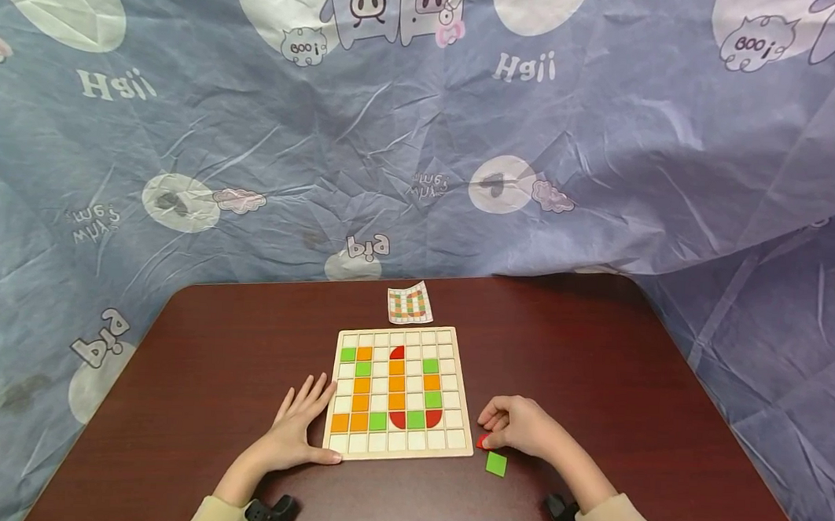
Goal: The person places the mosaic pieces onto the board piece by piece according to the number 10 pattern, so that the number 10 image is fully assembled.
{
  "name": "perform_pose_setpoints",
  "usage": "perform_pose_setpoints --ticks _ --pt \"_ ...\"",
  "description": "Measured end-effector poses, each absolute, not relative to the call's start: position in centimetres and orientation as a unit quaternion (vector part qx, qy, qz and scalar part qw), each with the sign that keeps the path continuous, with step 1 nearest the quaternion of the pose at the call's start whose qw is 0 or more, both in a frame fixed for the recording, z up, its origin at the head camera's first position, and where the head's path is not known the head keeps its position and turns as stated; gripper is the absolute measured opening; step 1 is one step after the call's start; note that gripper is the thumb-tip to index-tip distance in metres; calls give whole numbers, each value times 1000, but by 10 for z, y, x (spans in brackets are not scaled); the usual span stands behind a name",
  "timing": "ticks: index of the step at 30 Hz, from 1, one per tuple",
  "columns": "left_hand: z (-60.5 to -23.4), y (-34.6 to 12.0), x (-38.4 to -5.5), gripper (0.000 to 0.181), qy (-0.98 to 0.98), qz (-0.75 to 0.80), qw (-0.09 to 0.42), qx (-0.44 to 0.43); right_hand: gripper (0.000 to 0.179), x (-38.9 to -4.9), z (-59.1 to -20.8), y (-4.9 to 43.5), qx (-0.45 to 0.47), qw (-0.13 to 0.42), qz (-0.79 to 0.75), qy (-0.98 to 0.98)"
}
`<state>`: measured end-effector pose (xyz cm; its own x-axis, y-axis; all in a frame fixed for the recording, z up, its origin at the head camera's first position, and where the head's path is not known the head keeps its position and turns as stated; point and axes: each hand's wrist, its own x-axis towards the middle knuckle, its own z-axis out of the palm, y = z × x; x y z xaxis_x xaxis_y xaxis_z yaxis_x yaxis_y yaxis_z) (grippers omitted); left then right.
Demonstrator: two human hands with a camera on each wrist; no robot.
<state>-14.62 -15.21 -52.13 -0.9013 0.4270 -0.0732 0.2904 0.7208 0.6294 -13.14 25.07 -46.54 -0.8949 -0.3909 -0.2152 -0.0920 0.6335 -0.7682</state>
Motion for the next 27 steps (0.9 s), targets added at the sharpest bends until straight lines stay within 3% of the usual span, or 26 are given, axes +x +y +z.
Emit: perform_pose_setpoints --ticks 12,27 --pt "-523 -152 -145 119 920 322 108 195 26 -120 -470 243 -140 149 -363 909" --pt "-522 -152 -147 119 922 318 108 193 19 -121 -473 253 -156 180 -404 883"
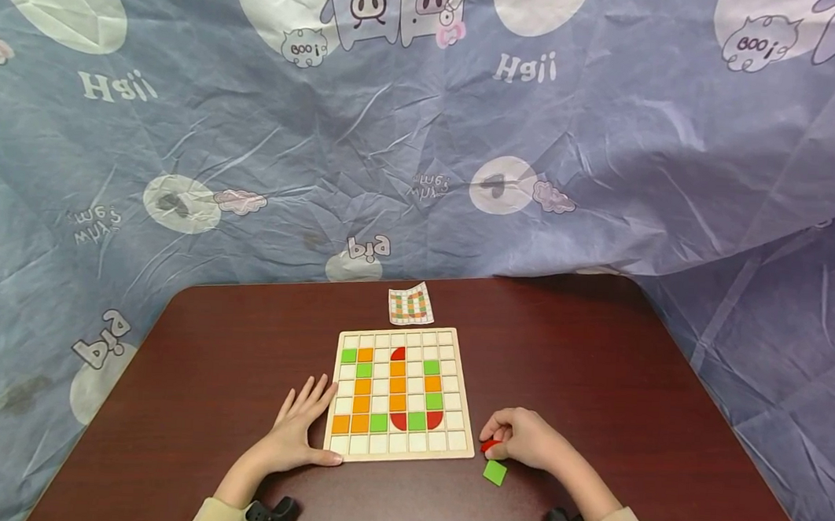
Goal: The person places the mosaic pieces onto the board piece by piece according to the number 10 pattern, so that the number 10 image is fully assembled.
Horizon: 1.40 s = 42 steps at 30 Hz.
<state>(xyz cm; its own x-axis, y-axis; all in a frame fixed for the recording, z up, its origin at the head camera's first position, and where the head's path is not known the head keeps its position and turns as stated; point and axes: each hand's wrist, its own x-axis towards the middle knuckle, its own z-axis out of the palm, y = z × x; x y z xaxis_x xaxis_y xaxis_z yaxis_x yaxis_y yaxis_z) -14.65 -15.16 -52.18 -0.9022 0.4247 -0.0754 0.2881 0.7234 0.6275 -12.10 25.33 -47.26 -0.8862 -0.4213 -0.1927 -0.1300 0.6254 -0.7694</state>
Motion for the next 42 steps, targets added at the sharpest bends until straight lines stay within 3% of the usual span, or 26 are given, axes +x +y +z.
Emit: perform_pose_setpoints --ticks 11,21,31,42 --pt "-522 -152 -147 119 922 318 104 195 13 -135 -474 255 -137 146 -435 878" --pt "-521 -152 -146 118 920 322 106 197 20 -159 -468 239 -50 130 -512 848" --pt "-521 -153 -146 118 920 321 106 200 26 -191 -471 222 -11 92 -529 843" --pt "-520 -153 -146 117 920 319 105 203 18 -231 -467 188 1 55 -488 871"
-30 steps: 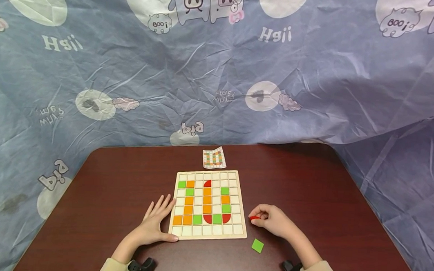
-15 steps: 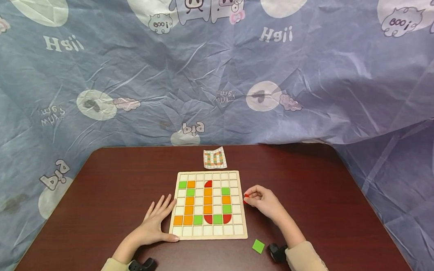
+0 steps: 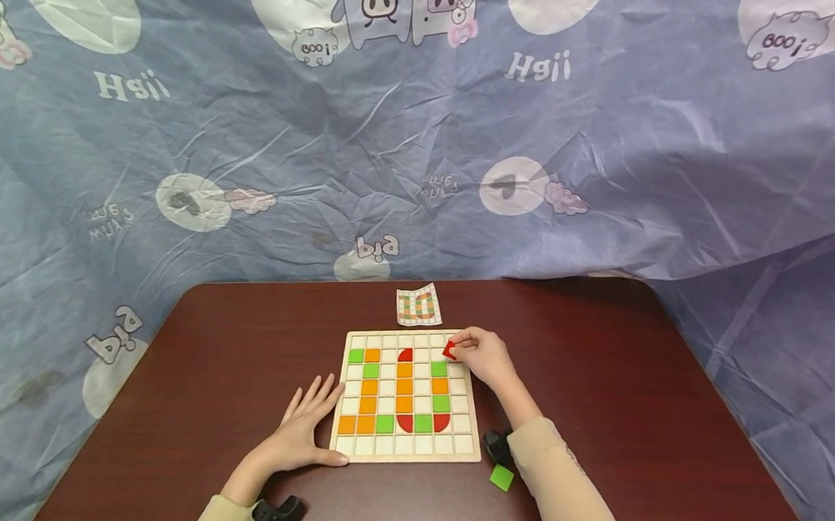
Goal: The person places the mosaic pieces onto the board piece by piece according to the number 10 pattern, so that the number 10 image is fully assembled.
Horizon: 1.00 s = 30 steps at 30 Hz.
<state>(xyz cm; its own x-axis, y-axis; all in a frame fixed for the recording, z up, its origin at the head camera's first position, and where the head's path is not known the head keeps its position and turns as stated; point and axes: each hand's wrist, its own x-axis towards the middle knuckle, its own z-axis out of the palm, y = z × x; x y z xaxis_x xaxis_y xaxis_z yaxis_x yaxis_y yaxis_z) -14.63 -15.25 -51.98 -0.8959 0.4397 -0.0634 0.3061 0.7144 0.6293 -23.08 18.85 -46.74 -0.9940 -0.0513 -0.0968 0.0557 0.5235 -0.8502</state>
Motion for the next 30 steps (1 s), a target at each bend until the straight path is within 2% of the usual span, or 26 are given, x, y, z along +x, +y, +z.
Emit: perform_pose_setpoints --ticks 13,24,30 --pt "-522 -153 -148 117 921 316 105 203 12 -249 -472 167 -1 61 -426 903" --pt "-519 -153 -147 117 922 315 99 204 8 -250 -477 161 -25 67 -396 915" --pt "-519 -153 -147 117 922 317 98 199 6 -251 -477 157 -30 53 -378 924"
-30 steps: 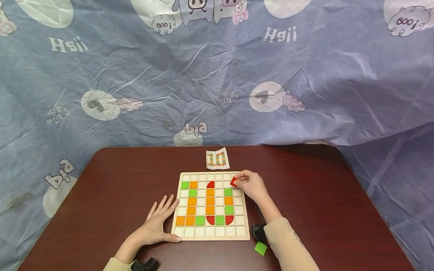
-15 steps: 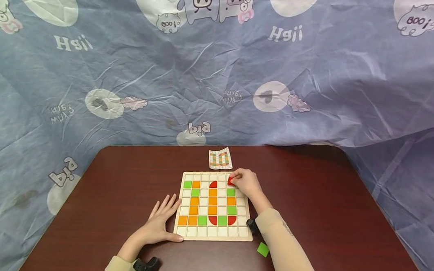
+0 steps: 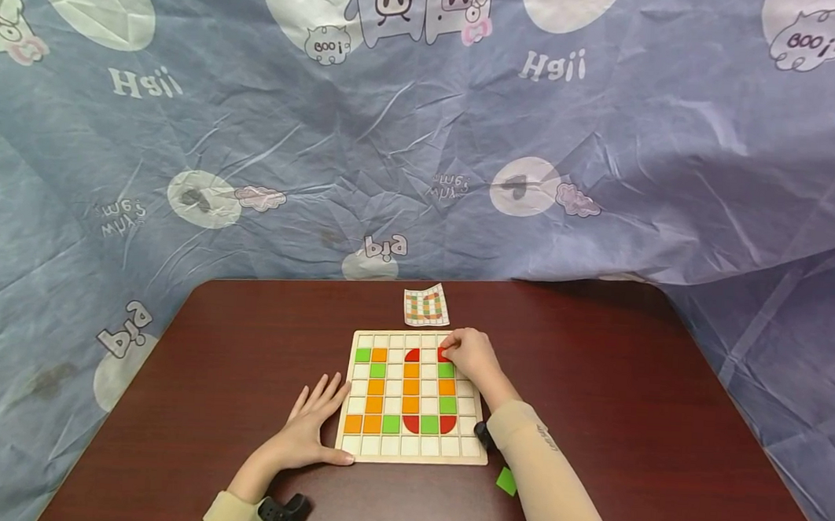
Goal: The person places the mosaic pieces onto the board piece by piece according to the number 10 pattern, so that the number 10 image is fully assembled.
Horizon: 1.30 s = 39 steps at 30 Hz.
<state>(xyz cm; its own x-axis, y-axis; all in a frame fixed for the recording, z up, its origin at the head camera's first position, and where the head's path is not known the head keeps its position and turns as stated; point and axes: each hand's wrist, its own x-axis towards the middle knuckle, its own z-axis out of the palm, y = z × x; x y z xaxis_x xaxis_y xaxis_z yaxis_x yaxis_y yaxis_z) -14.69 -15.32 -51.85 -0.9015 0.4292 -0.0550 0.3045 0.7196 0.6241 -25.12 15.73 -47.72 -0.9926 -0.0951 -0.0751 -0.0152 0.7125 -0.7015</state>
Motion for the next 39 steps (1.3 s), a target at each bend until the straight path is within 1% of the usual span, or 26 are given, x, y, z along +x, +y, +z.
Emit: perform_pose_setpoints --ticks 10,14,18,25,32,39 --pt "-520 -150 -148 117 923 312 103 201 4 -248 -479 160 -31 39 -338 940" --pt "-520 -150 -148 117 921 315 109 201 7 -246 -479 164 -31 39 -333 942" --pt "-520 -150 -149 117 922 314 109 201 13 -241 -474 171 -30 44 -361 931" --pt "-517 -149 -149 117 923 309 107 201 20 -223 -461 203 -31 45 -411 910" --pt "-519 -150 -149 118 924 310 108 199 30 -186 -452 239 -49 108 -470 875" --pt "-520 -150 -146 119 919 323 112 196 29 -148 -461 260 -116 160 -475 858"
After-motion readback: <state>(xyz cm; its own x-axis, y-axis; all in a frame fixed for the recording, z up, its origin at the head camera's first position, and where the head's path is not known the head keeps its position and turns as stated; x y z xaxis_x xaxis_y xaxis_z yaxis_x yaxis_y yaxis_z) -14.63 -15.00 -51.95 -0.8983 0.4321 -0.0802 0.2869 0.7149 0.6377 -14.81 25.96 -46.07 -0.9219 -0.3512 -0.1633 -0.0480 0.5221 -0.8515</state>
